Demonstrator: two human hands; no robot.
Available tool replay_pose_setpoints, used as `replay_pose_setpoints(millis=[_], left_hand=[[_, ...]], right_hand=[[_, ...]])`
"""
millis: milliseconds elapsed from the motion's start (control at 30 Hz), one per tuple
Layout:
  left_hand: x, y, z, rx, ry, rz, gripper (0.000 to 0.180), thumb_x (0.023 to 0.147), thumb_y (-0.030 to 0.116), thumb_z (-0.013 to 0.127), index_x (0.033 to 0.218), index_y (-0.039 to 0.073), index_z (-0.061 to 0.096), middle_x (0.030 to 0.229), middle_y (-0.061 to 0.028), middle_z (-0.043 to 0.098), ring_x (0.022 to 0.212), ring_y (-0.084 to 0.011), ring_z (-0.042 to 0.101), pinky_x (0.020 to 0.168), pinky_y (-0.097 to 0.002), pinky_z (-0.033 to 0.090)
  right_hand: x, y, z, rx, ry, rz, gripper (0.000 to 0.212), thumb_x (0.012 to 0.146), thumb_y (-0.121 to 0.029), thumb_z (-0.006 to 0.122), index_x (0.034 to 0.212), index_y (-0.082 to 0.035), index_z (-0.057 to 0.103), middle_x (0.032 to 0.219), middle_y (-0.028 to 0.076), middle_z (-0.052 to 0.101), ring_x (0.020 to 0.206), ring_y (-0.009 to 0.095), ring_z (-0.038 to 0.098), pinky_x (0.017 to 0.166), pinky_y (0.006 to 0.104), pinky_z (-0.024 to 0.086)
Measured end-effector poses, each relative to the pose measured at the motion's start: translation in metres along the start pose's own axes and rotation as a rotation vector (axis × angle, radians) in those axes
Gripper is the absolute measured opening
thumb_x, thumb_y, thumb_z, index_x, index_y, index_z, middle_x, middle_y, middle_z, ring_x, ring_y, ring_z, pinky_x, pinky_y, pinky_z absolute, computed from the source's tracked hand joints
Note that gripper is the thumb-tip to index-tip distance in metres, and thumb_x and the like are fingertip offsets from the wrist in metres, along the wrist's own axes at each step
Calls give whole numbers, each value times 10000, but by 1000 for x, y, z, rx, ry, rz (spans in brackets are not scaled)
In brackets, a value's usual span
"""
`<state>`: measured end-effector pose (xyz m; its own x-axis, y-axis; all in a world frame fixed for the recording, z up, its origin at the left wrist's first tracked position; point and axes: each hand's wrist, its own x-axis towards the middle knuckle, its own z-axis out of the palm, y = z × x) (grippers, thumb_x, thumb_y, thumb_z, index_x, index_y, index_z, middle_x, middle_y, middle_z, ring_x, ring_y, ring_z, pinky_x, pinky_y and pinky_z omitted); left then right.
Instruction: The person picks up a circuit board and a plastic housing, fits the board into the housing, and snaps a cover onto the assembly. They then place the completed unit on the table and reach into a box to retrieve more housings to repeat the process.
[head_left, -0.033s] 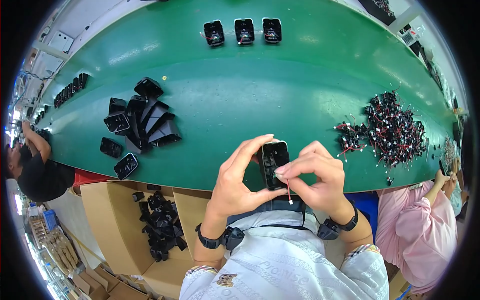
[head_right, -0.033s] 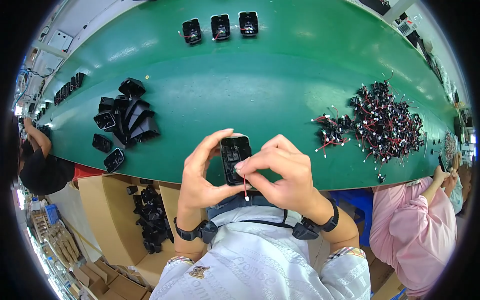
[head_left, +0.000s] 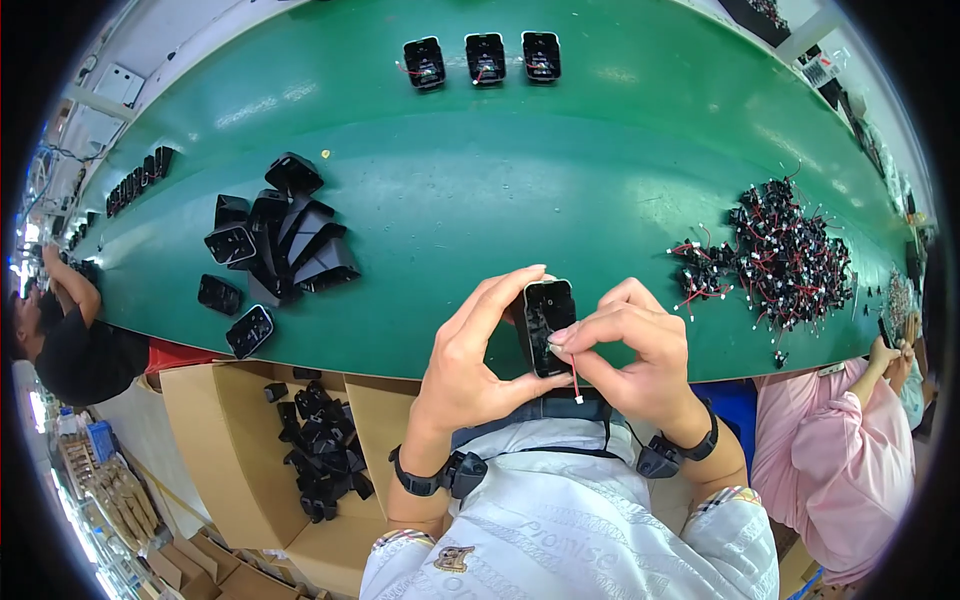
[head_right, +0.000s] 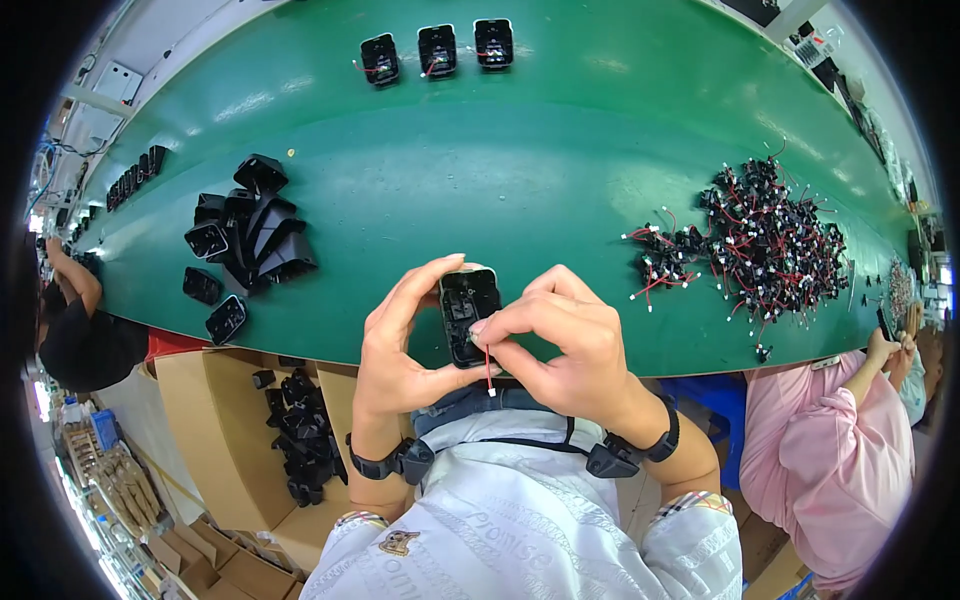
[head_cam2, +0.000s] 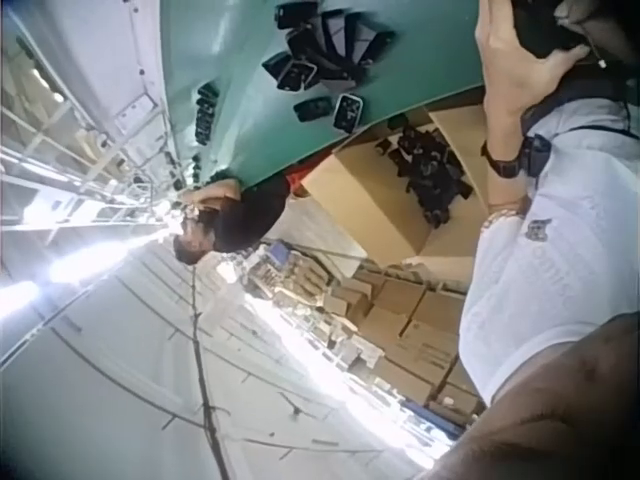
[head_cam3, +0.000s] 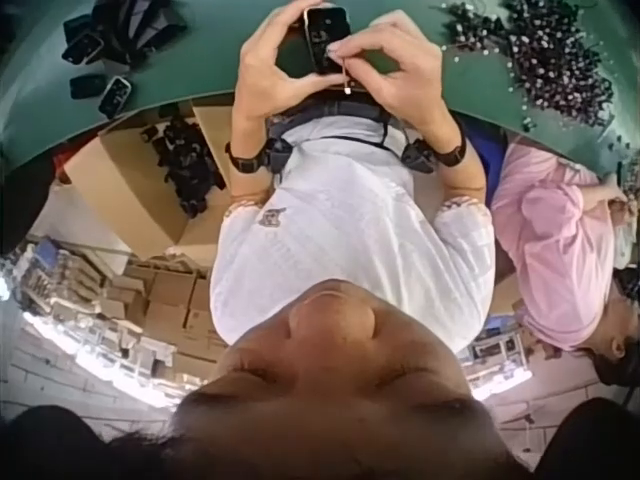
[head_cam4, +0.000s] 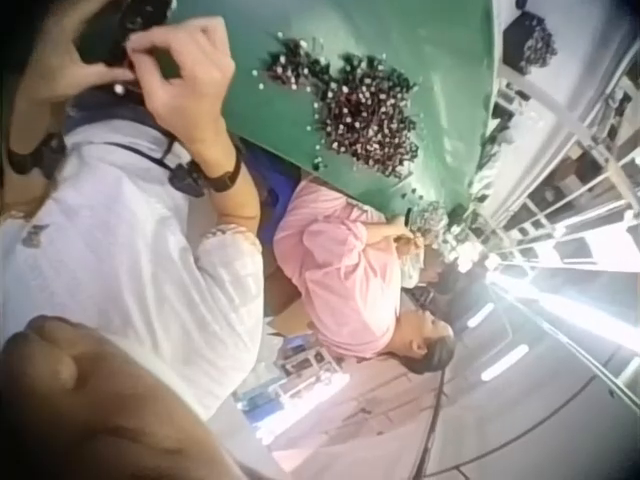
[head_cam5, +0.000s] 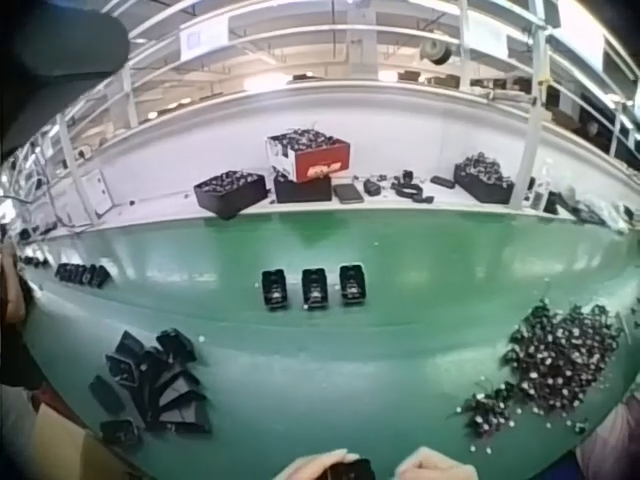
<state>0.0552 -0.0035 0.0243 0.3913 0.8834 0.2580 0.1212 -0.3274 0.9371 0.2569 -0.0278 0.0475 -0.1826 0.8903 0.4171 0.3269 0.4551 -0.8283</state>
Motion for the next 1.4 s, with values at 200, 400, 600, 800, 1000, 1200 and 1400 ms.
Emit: replay_pose_setpoints(millis=[200, 400, 600, 800, 1000, 1200, 1400], left_hand=[[2, 5, 2, 177, 9, 65, 849, 594, 143, 930, 1350, -5, 574, 1237, -173, 662, 1074, -289, 672, 859, -362, 549], [4, 5, 2, 296, -117, 198, 801, 585, 76, 883, 1330, 18, 594, 1253, -174, 643, 1119, -354, 646, 919, -418, 553], [3, -2, 9, 108, 40, 91, 830, 589, 63, 879, 1359, 13, 574, 1279, -168, 645, 1119, -316, 658, 912, -395, 557], [4, -10, 18, 58, 234, 7, 920, 591, 174, 951, 1396, -13, 546, 1237, -150, 601, 1090, -243, 635, 917, -362, 533], [12, -5, 31, 316, 276, 218, 900, 601, 151, 901, 1408, -15, 537, 1212, -195, 572, 995, -323, 634, 815, -398, 566], [15, -12, 36, 289, 302, 268, 803, 610, 145, 900, 1336, 11, 582, 1156, -167, 635, 997, -329, 644, 817, -409, 558], [16, -12, 34, 344, 296, 261, 798, 577, 186, 945, 1288, 24, 621, 1125, -152, 660, 964, -292, 660, 797, -377, 564]], right_hand=[[0, -8, -5, -274, -52, -112, 219, 662, 48, 802, 803, -103, 729, 825, -22, 757, 670, 174, 580, 627, 279, 457], [1, -4, -4, -291, -139, -133, 203, 650, 42, 805, 791, -83, 730, 803, -10, 726, 662, 198, 561, 583, 293, 478], [-7, -4, -3, -315, -117, -76, 309, 683, -23, 803, 976, -67, 717, 1006, 44, 748, 843, 229, 620, 761, 324, 519], [-6, -6, -2, -155, -81, 31, 455, 714, -152, 854, 1119, -35, 683, 1325, 165, 596, 1026, 283, 648, 894, 390, 527], [-14, 13, 7, 541, -11, 368, 278, 813, -52, 793, 1047, 54, 686, 1313, 179, 602, 1030, 202, 665, 892, 323, 559], [-12, 19, -3, 962, -27, 676, 171, 920, -141, 700, 973, 21, 704, 1190, 162, 671, 1021, 188, 664, 943, 363, 528], [0, 26, -21, 1050, -121, 848, 261, 915, -184, 702, 1016, 55, 677, 1011, 149, 718, 938, 224, 713, 876, 352, 572]])
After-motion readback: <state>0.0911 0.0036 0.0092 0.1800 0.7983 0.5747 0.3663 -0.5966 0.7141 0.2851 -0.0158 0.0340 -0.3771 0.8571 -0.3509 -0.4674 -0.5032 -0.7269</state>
